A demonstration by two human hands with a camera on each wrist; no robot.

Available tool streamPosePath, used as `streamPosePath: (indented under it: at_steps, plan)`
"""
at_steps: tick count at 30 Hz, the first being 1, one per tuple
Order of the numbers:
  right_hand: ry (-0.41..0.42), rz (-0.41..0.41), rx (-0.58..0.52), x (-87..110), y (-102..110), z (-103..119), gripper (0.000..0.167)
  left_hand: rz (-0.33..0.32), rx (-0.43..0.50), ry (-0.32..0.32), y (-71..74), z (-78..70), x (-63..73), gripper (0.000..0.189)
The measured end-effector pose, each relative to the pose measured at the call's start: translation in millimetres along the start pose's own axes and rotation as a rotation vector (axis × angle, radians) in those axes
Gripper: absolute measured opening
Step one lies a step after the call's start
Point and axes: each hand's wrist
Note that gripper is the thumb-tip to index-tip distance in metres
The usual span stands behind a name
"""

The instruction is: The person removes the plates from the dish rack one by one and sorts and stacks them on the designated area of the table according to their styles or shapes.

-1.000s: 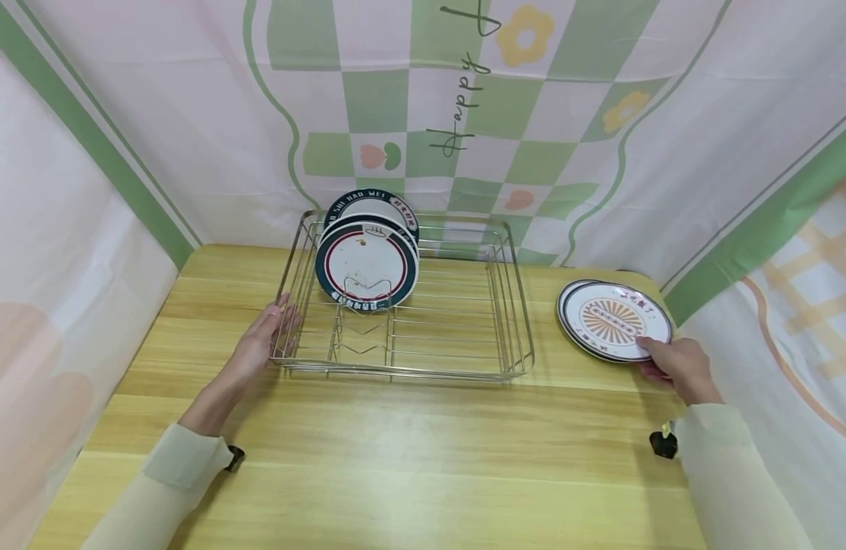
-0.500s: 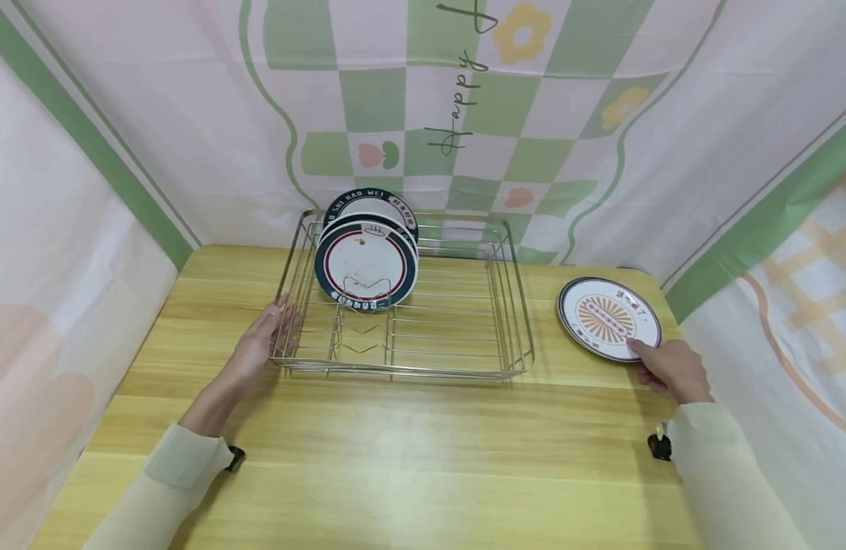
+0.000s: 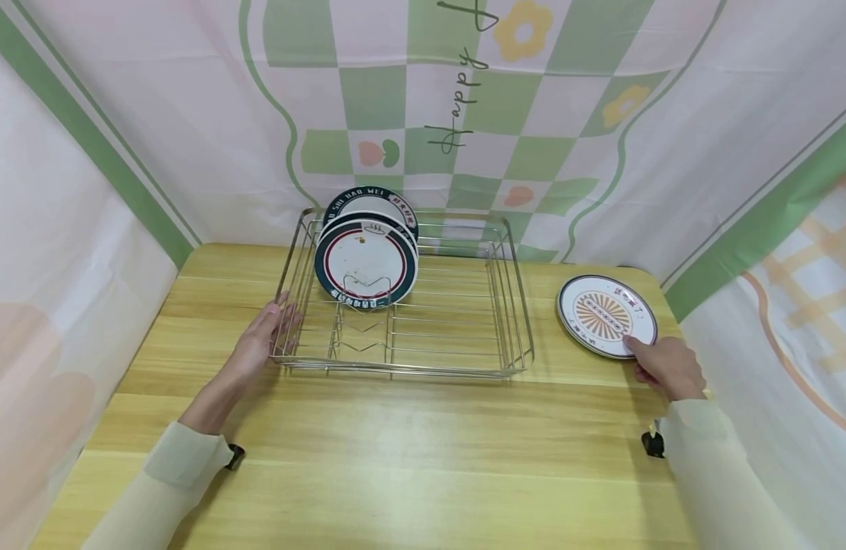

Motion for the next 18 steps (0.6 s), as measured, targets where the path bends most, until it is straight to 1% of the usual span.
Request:
streamPosePath:
  at_steps: [6, 10, 14, 16, 18]
  plan:
    - [0.006, -0.003, 0.031, 5.6, 5, 6, 0.071, 0.002, 0.002, -0.003, 0.2, -1.3, 0.2, 0.063]
    - [-0.008, -0.003, 0.047, 5.5, 7, 5, 0.071, 0.0, 0.004, 0.0, 0.7, -1.1, 0.2, 0.063]
    - [-0.011, -0.023, 0.111, 1.3, 12, -5, 0.078, 0.009, 0.003, -0.001, 1.2, -0.1, -0.4, 0.063]
    - [-0.004, -0.043, 0.147, -1.9, 17, -9, 0.084, 0.013, 0.003, 0.001, 1.4, 0.1, -0.4, 0.063]
    - [0.011, -0.067, 0.188, -4.2, 26, -9, 0.091, 0.014, 0.0, 0.004, 1.8, 0.2, -0.2, 0.063]
Point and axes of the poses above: each hand's wrist, its own x-axis away from the middle knuckle, its own y-axis out of the back of the hand, z = x × y, and after that the axes turned 7 degrees about x, right-handed
